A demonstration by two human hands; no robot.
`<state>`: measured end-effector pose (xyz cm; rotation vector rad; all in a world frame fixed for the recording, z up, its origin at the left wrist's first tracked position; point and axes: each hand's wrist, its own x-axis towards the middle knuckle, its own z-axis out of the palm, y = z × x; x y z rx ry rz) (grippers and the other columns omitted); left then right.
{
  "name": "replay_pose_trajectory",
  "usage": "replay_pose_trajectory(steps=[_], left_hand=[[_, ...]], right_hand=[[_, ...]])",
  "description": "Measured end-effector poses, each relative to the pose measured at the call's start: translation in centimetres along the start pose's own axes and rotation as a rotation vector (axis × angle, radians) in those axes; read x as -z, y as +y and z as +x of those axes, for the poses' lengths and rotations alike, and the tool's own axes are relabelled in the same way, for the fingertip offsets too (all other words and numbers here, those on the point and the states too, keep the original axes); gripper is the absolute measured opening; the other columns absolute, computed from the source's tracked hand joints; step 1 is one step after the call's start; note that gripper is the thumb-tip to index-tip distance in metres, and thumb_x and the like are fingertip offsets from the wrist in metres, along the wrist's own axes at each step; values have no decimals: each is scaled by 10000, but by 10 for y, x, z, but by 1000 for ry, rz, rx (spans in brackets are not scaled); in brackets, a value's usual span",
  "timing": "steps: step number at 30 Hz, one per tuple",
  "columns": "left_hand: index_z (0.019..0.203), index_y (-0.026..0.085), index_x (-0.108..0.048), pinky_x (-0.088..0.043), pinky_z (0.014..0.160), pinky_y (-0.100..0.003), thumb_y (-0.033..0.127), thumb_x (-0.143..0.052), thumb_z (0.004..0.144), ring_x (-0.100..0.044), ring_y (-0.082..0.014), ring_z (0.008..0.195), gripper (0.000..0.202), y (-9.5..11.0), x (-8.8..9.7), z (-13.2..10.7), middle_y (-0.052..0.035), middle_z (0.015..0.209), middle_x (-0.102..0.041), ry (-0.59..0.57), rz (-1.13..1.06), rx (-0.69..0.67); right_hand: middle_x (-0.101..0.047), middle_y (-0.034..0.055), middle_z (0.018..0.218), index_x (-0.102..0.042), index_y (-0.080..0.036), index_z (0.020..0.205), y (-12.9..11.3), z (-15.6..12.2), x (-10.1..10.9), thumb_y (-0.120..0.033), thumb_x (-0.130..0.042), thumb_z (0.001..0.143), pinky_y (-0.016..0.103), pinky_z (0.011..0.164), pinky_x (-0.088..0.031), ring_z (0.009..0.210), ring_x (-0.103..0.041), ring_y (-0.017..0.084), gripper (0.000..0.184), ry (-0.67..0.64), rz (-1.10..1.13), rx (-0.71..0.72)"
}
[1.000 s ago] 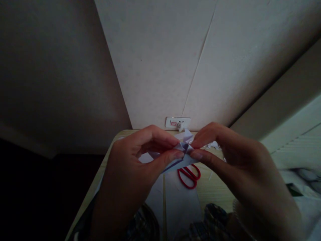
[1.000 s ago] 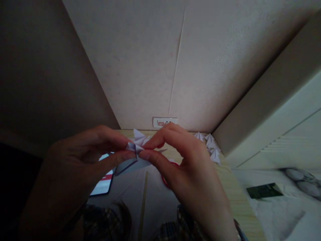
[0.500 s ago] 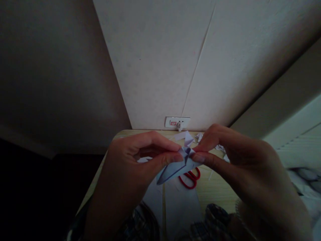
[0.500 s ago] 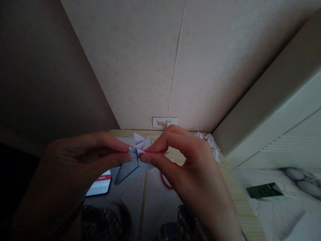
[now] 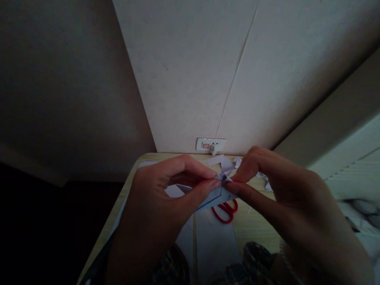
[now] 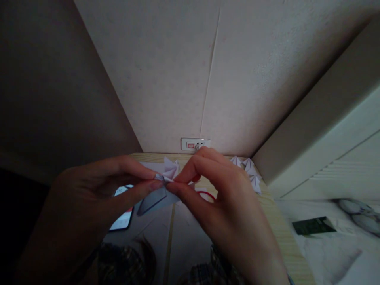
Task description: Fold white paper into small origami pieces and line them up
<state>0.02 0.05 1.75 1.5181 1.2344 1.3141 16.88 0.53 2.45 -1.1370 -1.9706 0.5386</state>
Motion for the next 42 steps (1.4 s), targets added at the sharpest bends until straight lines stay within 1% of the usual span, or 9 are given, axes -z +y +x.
replay_pose_trajectory(steps=[11,15,18,21,24,27,31,36,42], left_hand=[[599,238,-687,-501,524,-127,113,-724,668,-666,-83,555,148,-1,0,1,96,583,-706,-13,-98,41],[602,231,-675,-488,525,-121,115,-686,695,-651,-76,568,150,1,2,1,93,593,-692,-78,-42,16],[597,221,-656,-479,516,-130,120,-659,707,-640,-86,576,149,3,2,0,79,588,-675,-61,11,-7],[603,222,-641,-494,530,-156,143,-657,717,-639,-99,571,140,4,1,1,70,587,-667,-46,7,28],[656,217,-627,-511,557,-174,178,-705,688,-659,-117,617,93,3,0,2,58,641,-686,-87,-26,89],[663,207,-594,-503,541,-176,186,-734,658,-658,-121,623,141,0,-1,3,50,654,-679,-111,-54,107],[632,211,-567,-498,528,-165,148,-714,670,-646,-106,596,164,-2,1,2,69,598,-645,-77,-105,85],[674,227,-586,-444,450,-106,79,-704,665,-617,-63,552,189,-7,3,1,93,611,-659,32,-251,88],[771,247,-561,-475,438,-143,149,-714,669,-681,-122,630,208,-11,3,4,55,732,-718,18,-321,96]], right_hand=[[-618,-25,687,-591,-219,661,1,0,1,-318,-619,850,253,608,-451,663,-595,126,215,-29,76,-1],[-616,-25,704,-592,-210,658,2,-1,1,-290,-635,842,242,608,-440,675,-589,119,205,-37,53,21],[-614,-23,705,-595,-208,653,0,-1,0,-271,-652,829,243,612,-438,681,-586,122,196,-51,50,37],[-611,-16,693,-591,-208,642,-1,-1,-2,-269,-642,833,254,617,-443,677,-586,133,207,-24,72,14],[-611,-14,672,-581,-209,631,-1,0,-4,-280,-651,822,262,604,-444,655,-585,140,215,29,96,-30],[-629,-18,681,-596,-215,652,0,1,-5,-277,-651,821,261,630,-459,663,-595,141,188,55,136,-50],[-655,-16,717,-637,-225,707,2,0,-1,-305,-607,856,253,677,-482,698,-621,142,171,49,183,-43],[-702,7,840,-676,-249,831,4,-3,3,-345,-597,858,265,736,-513,812,-658,172,127,56,177,-87],[-696,11,849,-633,-235,875,4,-1,-1,-336,-692,776,244,646,-549,800,-669,174,154,6,332,-170]])
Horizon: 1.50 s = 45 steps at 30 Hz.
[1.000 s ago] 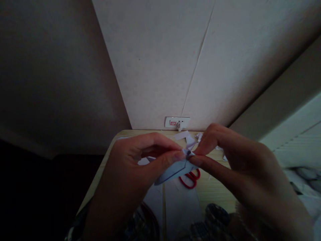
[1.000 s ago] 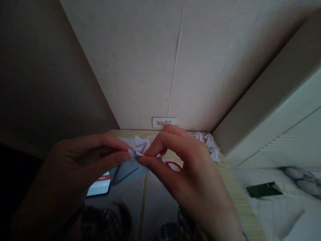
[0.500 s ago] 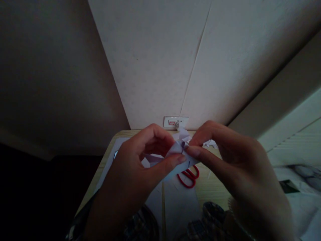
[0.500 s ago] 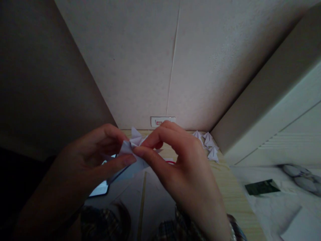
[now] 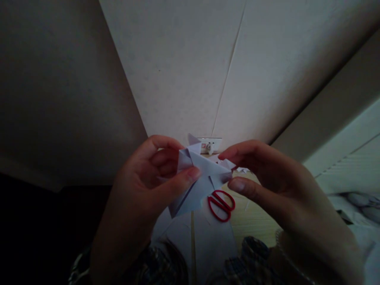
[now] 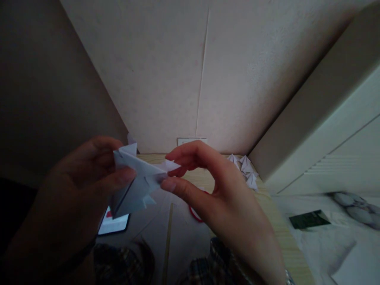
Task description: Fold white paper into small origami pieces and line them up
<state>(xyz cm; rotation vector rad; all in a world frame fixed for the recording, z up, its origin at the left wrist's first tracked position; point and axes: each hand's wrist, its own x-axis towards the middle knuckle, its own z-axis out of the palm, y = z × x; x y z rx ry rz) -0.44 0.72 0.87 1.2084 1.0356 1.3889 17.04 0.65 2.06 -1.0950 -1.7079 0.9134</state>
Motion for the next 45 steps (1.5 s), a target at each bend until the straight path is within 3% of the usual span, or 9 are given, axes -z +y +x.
replay_pose_trajectory(steps=[8,14,17,20,30,35,42,45], left_hand=[[944,278,-556,-496,469,-140,136,-719,660,-673,-113,602,357,3,-4,-2,85,674,-682,21,110,-8],[870,230,-641,-520,532,-155,179,-734,664,-687,-139,713,232,2,1,-1,22,818,-707,-66,259,-28],[874,234,-656,-543,610,-171,178,-734,677,-687,-143,754,219,2,4,2,20,811,-712,-118,291,-40],[877,236,-668,-533,595,-158,182,-726,694,-681,-134,725,199,3,5,2,21,775,-711,-120,313,-71],[724,247,-665,-463,465,-124,166,-768,658,-640,-87,582,147,5,4,-1,67,704,-707,-48,266,-94],[737,252,-665,-475,466,-136,167,-772,654,-651,-104,575,160,4,3,-4,60,665,-704,37,193,-72],[698,230,-693,-504,515,-142,137,-731,686,-668,-107,610,101,6,3,0,44,693,-717,-134,325,-58],[655,223,-692,-514,567,-128,112,-722,690,-673,-93,616,120,6,1,0,63,644,-708,-191,254,-19]], right_hand=[[-691,22,809,-640,-214,801,0,2,-1,-335,-661,798,252,650,-536,786,-669,173,123,-16,-23,-45],[-678,1,711,-640,-191,720,0,4,0,-315,-642,817,234,618,-492,691,-643,149,158,8,-132,13],[-678,-13,691,-640,-188,721,1,3,-1,-288,-640,825,225,597,-460,647,-621,130,144,-6,-233,34],[-687,-20,711,-645,-196,736,2,2,-2,-283,-644,825,224,604,-451,660,-616,127,125,-32,-286,63],[-693,-1,774,-663,-206,782,1,2,-3,-298,-661,808,232,666,-518,765,-659,152,95,-37,-115,37],[-672,-8,700,-644,-204,724,0,-1,-2,-337,-672,793,209,553,-521,659,-646,141,152,-24,-55,-29],[-673,0,683,-651,-206,707,-3,0,-3,-318,-662,806,190,509,-519,634,-641,136,150,-4,-34,-32],[-667,-4,666,-655,-203,695,-4,1,-4,-305,-674,795,166,466,-491,611,-617,122,144,-1,-20,-24]])
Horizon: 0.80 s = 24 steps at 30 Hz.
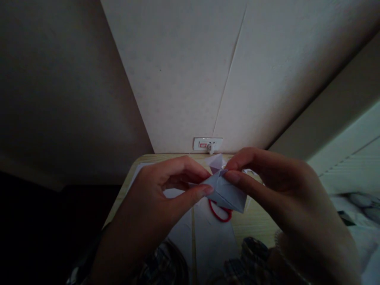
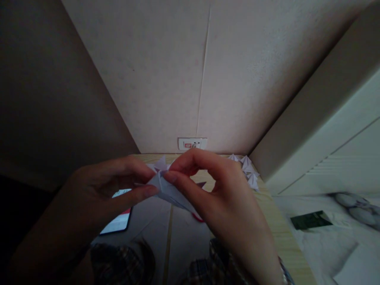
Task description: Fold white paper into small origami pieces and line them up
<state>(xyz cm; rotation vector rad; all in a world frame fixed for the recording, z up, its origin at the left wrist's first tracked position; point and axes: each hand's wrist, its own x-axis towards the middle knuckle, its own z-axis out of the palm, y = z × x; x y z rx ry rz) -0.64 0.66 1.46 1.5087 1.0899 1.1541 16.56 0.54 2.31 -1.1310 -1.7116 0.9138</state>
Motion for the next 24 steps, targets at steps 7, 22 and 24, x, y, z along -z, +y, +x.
replay_pose_trajectory(steps=[7,22,24], left_hand=[[595,227,-689,-515,551,-136,90,-699,684,-659,-94,568,164,1,-2,-1,74,599,-705,97,23,-32],[598,274,-735,-479,489,-120,117,-721,664,-643,-87,525,171,-3,0,-1,83,582,-713,71,-9,-59],[590,283,-735,-458,468,-105,94,-713,657,-622,-71,496,202,-3,0,-1,95,551,-696,67,15,-56]], right_hand=[[-645,-5,637,-679,-194,703,4,-1,2,-322,-678,788,175,485,-491,556,-594,106,154,-65,122,-58],[-629,-9,639,-633,-209,635,5,0,4,-334,-730,727,174,395,-408,606,-611,129,183,-165,191,-140],[-636,-8,640,-636,-208,642,5,0,5,-349,-721,736,183,406,-413,601,-611,131,189,-182,175,-136]])
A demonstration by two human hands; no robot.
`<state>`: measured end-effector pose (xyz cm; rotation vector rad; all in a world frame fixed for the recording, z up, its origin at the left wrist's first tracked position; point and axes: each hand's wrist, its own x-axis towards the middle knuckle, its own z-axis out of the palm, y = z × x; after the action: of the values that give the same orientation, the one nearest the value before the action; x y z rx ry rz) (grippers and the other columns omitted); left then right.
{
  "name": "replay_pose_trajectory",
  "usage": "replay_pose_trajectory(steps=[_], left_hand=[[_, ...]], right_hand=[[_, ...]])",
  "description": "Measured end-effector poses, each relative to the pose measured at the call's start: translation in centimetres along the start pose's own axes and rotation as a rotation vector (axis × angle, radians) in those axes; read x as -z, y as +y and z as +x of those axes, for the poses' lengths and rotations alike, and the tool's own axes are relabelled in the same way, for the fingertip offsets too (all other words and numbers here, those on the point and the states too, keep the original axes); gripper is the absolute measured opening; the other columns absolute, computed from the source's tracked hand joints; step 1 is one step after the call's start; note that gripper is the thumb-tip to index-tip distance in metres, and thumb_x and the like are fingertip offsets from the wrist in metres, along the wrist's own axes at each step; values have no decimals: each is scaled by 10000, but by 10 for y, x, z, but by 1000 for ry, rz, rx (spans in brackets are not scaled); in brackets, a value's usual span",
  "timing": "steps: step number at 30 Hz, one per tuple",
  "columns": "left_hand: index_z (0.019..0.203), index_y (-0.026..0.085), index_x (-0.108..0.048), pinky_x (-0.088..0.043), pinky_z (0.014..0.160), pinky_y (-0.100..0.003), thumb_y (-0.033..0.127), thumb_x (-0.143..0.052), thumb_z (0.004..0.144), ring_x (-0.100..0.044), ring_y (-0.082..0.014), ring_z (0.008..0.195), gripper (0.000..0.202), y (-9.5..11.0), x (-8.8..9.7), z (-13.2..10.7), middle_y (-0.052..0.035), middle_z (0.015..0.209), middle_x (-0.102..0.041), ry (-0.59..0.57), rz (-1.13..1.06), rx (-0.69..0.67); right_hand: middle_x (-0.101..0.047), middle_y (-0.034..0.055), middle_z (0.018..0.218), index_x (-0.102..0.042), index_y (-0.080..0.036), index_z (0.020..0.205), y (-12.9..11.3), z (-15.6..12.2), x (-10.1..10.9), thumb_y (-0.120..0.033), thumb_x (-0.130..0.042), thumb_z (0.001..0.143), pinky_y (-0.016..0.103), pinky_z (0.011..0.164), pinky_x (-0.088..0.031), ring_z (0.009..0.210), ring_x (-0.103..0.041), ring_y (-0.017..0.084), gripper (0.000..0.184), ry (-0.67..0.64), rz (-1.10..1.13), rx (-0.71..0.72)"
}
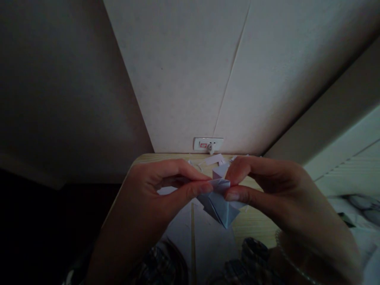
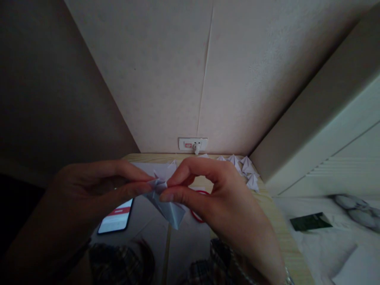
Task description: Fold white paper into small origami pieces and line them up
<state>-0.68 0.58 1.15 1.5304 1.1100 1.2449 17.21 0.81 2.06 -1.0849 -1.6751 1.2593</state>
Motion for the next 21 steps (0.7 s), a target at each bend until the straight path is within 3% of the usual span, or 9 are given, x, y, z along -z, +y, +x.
replay_pose_trajectory(steps=[9,15,21], left_hand=[[574,289,-735,-412,412,-99,94,-720,650,-601,-64,467,210,2,0,-2,91,534,-692,-43,9,29],[569,282,-728,-409,418,-92,166,-751,659,-594,-55,464,149,3,1,-1,94,514,-677,-81,33,40],[575,277,-719,-466,495,-115,192,-749,665,-619,-69,500,127,3,1,-1,96,558,-693,-45,114,35]], right_hand=[[-658,-22,633,-638,-207,633,0,-3,4,-348,-700,770,223,597,-478,624,-613,120,207,-1,-187,129],[-666,-5,628,-625,-210,620,-2,-2,3,-379,-674,787,232,535,-463,617,-615,140,242,18,-231,113],[-622,-35,591,-594,-196,617,-4,-5,2,-292,-646,816,202,526,-425,568,-566,100,226,45,-304,141]])
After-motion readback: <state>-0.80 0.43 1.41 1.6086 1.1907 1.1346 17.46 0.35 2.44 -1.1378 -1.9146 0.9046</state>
